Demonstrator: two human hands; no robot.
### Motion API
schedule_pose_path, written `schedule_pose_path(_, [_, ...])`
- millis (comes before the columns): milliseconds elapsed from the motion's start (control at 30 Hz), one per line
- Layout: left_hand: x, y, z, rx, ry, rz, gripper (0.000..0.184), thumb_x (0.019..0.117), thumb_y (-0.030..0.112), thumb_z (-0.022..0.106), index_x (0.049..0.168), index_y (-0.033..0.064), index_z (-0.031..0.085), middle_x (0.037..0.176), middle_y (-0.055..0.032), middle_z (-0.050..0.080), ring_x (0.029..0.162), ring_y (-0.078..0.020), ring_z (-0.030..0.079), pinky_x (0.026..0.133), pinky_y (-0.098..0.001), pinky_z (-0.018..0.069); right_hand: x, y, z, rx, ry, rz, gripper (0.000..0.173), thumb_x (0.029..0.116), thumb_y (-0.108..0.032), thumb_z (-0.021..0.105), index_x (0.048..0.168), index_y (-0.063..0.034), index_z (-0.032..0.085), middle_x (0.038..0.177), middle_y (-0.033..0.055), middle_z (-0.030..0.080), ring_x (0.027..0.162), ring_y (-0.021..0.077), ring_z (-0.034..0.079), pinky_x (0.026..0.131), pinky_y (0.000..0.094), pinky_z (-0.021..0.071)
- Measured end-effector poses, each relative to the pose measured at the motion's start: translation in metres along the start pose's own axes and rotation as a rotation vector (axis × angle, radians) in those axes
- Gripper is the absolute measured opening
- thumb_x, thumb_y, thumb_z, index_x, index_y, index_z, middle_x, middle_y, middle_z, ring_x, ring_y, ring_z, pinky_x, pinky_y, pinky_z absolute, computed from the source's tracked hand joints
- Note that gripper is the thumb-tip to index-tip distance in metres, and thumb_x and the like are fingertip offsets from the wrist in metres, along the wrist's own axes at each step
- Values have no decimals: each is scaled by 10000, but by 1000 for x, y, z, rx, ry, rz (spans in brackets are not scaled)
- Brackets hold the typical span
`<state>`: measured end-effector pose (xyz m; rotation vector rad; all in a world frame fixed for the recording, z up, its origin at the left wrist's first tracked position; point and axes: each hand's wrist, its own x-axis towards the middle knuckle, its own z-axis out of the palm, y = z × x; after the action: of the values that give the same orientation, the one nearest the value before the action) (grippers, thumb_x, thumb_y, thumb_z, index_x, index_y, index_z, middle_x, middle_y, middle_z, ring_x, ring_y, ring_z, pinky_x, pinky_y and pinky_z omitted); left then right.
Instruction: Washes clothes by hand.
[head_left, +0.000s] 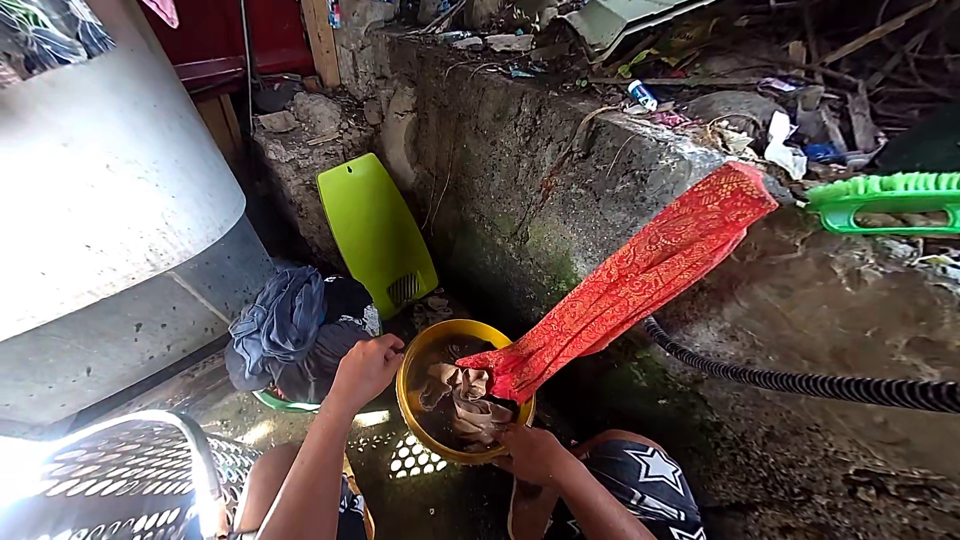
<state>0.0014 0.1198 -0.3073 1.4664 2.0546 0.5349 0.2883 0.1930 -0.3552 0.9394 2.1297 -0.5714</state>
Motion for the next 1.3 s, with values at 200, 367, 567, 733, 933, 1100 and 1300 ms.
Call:
schedule_pose_path(200, [-1,0,-2,-12,-10,6,353,1077,248,519,1356,64,630,1145,-144,722,1061,-289,698,975,-519,527,4,0,3,-4,8,7,532,1054,-433,534,1448,-76,554,1439,230,565,1336,430,536,1039,659,438])
schedule_pose_path(367, [-2,1,-2,-4,-14,4,349,1078,248,517,1356,71,630,1151,-138,718,1065,-284,695,975,-507,527,6,-1,3,-22,-15,24,542,1059,-453,512,1457,-86,548,1441,228,564,1337,425,538,1039,651,439])
schedule_pose_path(567, [-3,1,-2,7,-21,13,347,1077,249,516,1355,76,631,1147,-133,719,1057,-280,695,968,-507,527,6,-2,2,-31,-21,19,537,1060,-451,510,1450,-84,550,1440,226,566,1344,421,534,1042,650,439])
schedule_pose_path(733, [-2,1,-1,11,-29,7,344,1075,247,518,1351,78,634,1147,-132,721,1062,-280,697,970,-505,529,7,-2,3,-25,-22,18,534,1060,-443,513,1460,-90,546,1443,219,567,1348,417,531,1045,652,434])
schedule_pose_path(933, [-2,2,0,25,-38,6,349,1076,254,516,1353,78,632,1138,-133,722,1058,-278,696,968,-508,526,10,-2,5,-32,-25,13,524,1057,-441,521,1431,-77,564,1431,226,572,1344,422,532,1038,653,439])
schedule_pose_path(1100, [-3,3,0,33,-46,11,349,1078,254,511,1353,77,631,1152,-133,720,1070,-283,695,975,-509,524,10,-1,5,-29,-18,7,529,1060,-446,515,1435,-76,561,1434,224,572,1344,419,534,1044,651,436])
schedule_pose_path(1300, [-3,3,0,31,-54,15,355,1078,249,512,1363,71,625,1165,-149,716,1087,-302,691,985,-525,519,6,-4,3,-36,-26,11,518,1062,-441,512,1416,-69,573,1416,229,581,1331,420,544,1039,647,440])
